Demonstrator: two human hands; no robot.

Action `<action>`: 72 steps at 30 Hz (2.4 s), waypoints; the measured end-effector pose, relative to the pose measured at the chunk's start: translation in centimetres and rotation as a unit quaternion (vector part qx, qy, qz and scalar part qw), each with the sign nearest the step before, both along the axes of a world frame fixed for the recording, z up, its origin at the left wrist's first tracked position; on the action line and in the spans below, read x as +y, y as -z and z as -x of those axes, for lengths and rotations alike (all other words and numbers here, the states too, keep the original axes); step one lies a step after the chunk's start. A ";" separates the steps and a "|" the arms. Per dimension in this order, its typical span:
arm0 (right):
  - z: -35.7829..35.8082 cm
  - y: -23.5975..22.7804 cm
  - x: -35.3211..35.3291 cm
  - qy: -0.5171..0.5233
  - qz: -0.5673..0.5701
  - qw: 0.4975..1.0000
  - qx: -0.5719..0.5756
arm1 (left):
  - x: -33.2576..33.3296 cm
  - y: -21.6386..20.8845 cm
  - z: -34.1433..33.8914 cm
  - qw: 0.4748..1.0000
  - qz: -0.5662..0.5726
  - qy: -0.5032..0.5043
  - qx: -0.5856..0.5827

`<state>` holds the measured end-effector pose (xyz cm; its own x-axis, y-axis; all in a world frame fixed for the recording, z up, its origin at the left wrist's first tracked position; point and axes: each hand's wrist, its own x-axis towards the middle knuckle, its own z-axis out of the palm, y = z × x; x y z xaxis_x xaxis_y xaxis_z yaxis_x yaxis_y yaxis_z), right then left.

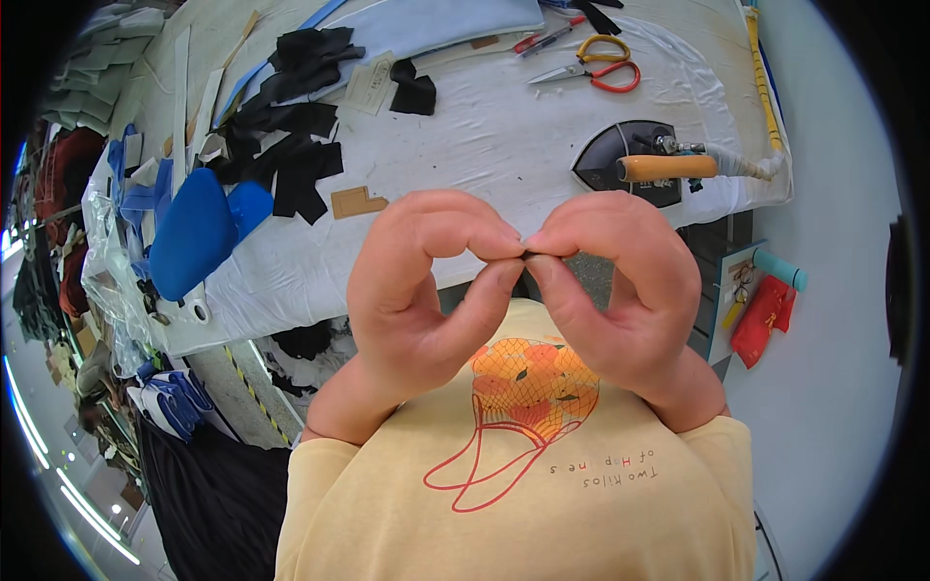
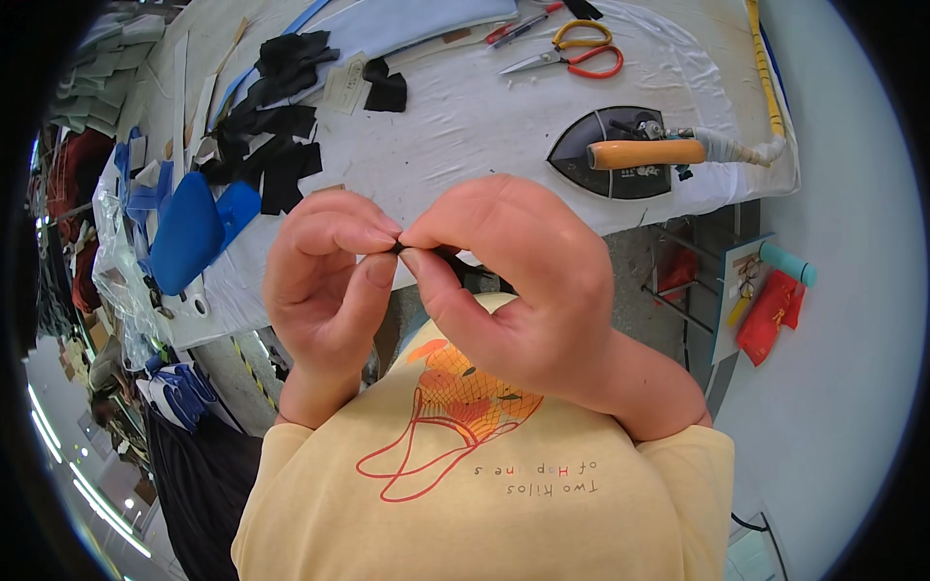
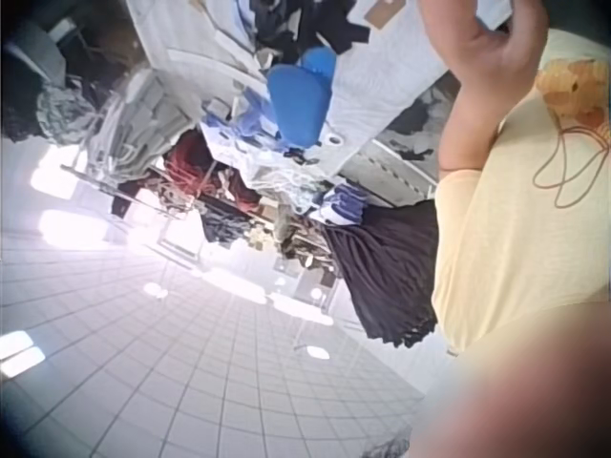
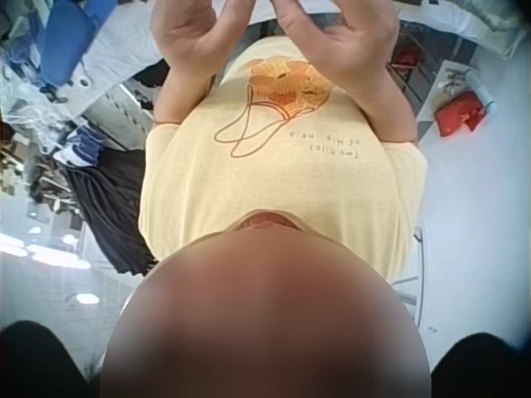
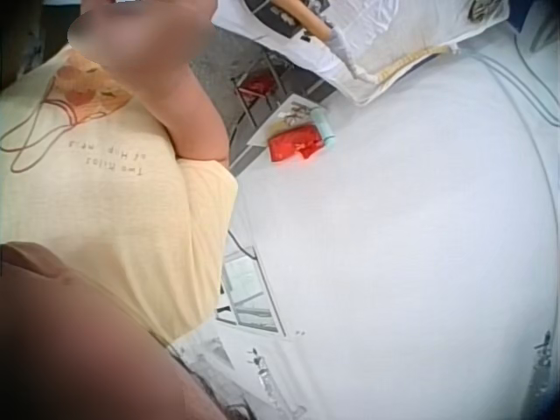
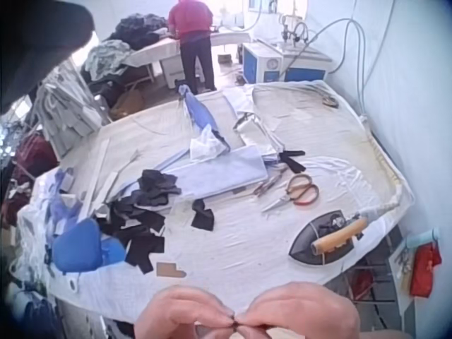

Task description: Cutting fabric pieces to size using scissors and pressing them with an industrial iron according to a template.

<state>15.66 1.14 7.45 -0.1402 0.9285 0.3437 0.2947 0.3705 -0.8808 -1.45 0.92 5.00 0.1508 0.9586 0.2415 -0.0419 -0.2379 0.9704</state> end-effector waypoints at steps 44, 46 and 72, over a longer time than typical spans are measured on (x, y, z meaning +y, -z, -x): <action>-1.6 0.1 -1.2 -0.023 0.356 0.881 0.310 | -0.9 -0.1 -0.9 0.983 0.149 0.047 -0.095; -1.9 0.3 -1.0 -0.039 0.411 0.836 0.361 | -0.9 -0.2 -0.9 0.971 0.194 0.050 -0.134; -1.8 1.4 -0.3 -0.064 0.544 0.719 0.429 | -0.1 0.8 -0.5 0.916 0.274 0.072 -0.286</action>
